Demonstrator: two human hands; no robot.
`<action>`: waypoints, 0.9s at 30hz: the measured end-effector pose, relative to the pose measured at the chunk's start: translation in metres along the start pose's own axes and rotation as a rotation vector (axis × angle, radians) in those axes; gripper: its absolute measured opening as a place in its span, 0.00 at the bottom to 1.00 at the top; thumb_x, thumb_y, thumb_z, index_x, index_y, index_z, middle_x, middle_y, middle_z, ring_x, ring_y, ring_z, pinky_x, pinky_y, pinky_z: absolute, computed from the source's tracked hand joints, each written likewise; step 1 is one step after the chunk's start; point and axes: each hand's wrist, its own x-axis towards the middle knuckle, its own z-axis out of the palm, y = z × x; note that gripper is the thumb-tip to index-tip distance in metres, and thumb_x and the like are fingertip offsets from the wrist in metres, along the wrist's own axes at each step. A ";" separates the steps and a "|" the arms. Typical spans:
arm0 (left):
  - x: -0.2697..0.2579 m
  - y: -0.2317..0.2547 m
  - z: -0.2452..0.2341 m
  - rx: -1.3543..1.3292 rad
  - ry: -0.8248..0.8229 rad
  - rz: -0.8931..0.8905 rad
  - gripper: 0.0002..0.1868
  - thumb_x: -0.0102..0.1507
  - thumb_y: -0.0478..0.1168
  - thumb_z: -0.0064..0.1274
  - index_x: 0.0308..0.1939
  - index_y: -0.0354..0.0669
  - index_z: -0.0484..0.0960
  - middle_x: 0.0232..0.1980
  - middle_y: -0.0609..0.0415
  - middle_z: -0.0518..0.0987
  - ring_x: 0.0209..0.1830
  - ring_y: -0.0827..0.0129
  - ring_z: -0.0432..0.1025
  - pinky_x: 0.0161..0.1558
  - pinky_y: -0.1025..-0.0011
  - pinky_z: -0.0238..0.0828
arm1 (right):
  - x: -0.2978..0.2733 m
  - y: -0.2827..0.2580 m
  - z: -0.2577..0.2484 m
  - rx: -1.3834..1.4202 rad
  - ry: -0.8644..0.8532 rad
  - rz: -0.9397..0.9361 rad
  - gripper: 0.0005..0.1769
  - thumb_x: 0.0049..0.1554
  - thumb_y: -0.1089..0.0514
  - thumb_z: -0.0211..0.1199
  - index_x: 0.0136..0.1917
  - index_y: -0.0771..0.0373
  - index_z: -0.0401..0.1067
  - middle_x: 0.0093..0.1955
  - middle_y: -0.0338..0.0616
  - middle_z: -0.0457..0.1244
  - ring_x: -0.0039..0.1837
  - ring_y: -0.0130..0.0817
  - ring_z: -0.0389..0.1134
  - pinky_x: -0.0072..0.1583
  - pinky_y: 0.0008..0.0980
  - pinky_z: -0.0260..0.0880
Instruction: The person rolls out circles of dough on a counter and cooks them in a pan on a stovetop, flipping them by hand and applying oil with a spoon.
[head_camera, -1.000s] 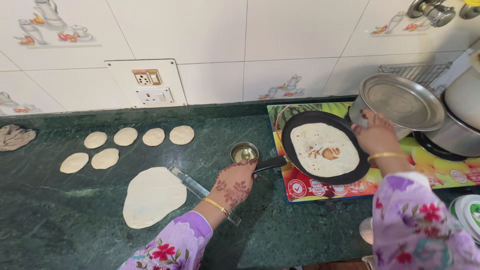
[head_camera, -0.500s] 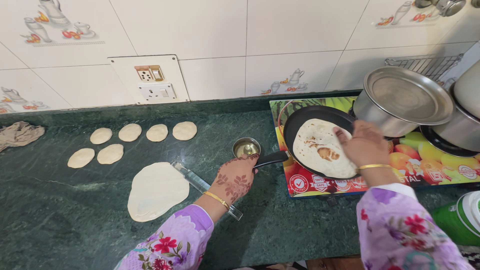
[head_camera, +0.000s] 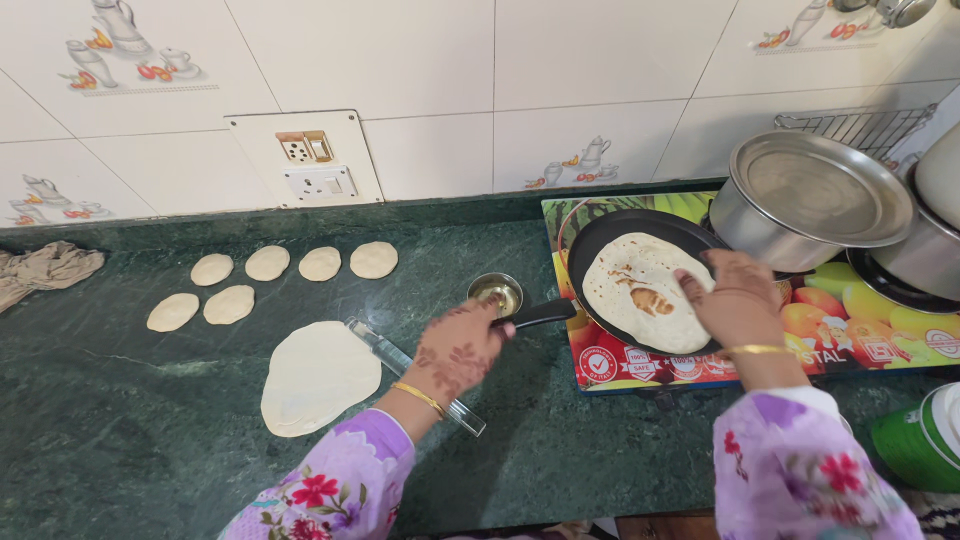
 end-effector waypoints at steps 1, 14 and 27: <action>-0.002 0.002 -0.015 -0.135 -0.080 -0.105 0.27 0.68 0.61 0.41 0.66 0.57 0.74 0.54 0.47 0.81 0.55 0.48 0.77 0.56 0.52 0.75 | -0.005 0.014 0.019 0.095 0.078 -0.007 0.37 0.61 0.23 0.50 0.63 0.53 0.73 0.56 0.52 0.71 0.66 0.48 0.70 0.69 0.42 0.60; 0.135 -0.115 0.149 0.949 -0.430 0.422 0.23 0.73 0.55 0.33 0.69 0.62 0.74 0.67 0.67 0.77 0.67 0.67 0.69 0.72 0.59 0.51 | -0.079 0.004 0.056 0.537 -0.093 0.155 0.18 0.62 0.38 0.54 0.59 0.40 0.76 0.57 0.35 0.72 0.69 0.34 0.68 0.72 0.33 0.63; 0.163 -0.252 0.216 0.071 0.049 0.005 0.42 0.71 0.60 0.06 0.57 0.64 0.86 0.53 0.76 0.84 0.57 0.95 0.72 0.55 0.97 0.54 | -0.099 -0.002 0.009 0.627 0.017 0.264 0.12 0.60 0.37 0.61 0.52 0.35 0.80 0.48 0.32 0.73 0.60 0.37 0.72 0.67 0.38 0.66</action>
